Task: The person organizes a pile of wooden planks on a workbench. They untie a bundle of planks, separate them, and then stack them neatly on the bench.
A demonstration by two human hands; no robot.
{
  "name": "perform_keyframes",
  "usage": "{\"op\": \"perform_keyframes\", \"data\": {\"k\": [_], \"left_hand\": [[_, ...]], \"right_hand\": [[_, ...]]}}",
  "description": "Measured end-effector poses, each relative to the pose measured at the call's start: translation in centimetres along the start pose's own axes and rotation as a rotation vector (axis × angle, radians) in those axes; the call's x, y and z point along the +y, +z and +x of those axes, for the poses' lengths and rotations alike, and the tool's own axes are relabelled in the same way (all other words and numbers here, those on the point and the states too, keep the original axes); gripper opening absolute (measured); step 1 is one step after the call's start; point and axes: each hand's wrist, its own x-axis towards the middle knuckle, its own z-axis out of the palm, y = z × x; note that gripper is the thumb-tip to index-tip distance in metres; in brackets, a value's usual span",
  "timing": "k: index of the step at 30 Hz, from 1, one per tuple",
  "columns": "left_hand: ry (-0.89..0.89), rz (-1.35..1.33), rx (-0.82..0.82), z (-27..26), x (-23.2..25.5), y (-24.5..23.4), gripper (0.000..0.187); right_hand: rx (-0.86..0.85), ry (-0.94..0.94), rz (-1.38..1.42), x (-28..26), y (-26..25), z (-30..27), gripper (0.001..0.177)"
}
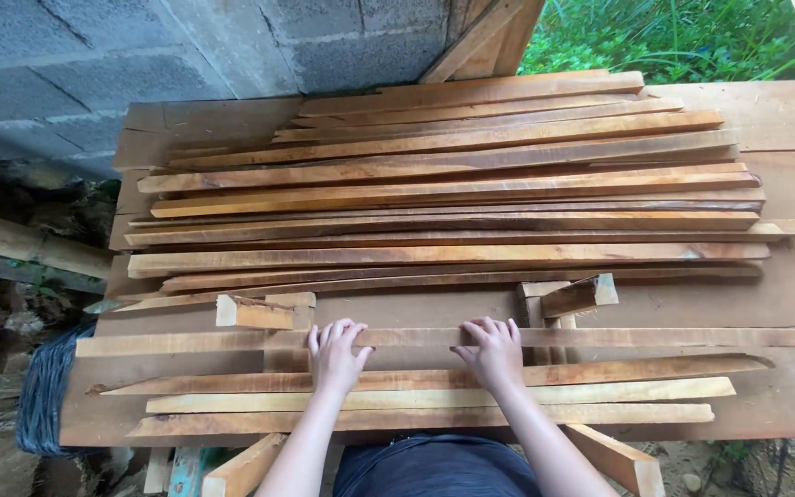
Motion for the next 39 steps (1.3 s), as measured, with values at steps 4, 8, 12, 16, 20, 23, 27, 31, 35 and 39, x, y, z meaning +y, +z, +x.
{"op": "perform_keyframes", "data": {"k": [4,8,12,16,20,23,27,31,35,39], "left_hand": [[-0.036,0.104,-0.102,1.3,0.4,-0.3,0.049],[-0.039,0.129,-0.091,1.3,1.1,0.5,0.061],[0.037,0.04,-0.14,-1.2,1.6,2.8,0.06],[0.168,0.087,-0.268,-7.3,3.4,3.2,0.055],[0.225,0.048,-0.283,-10.9,3.7,2.9,0.075],[0.229,0.026,-0.263,-11.9,3.1,3.0,0.077],[0.237,0.024,-0.25,-11.6,3.1,2.7,0.079],[0.239,0.023,-0.243,-11.8,3.2,2.9,0.076],[0.217,0.034,-0.249,-12.2,3.2,2.5,0.076],[0.203,0.032,-0.266,-11.9,3.7,2.2,0.076]], "right_hand": [[-0.02,0.017,0.003,1.2,3.1,1.0,0.045],[-0.012,-0.066,-0.069,0.0,2.3,2.0,0.056],[-0.055,-0.12,-0.05,-0.9,3.2,2.7,0.06],[-0.049,-0.199,-0.042,-1.4,4.2,2.8,0.058],[-0.142,-0.17,0.0,-1.1,4.9,2.3,0.045],[-0.135,-0.178,0.024,-1.2,4.8,1.3,0.041],[-0.148,-0.164,0.064,-1.0,5.0,-0.2,0.041],[-0.192,-0.168,0.027,-1.0,4.3,-1.3,0.04],[-0.203,-0.197,0.036,-1.4,4.1,-1.2,0.042],[-0.221,-0.199,0.021,-1.6,3.3,-1.7,0.044]]}}
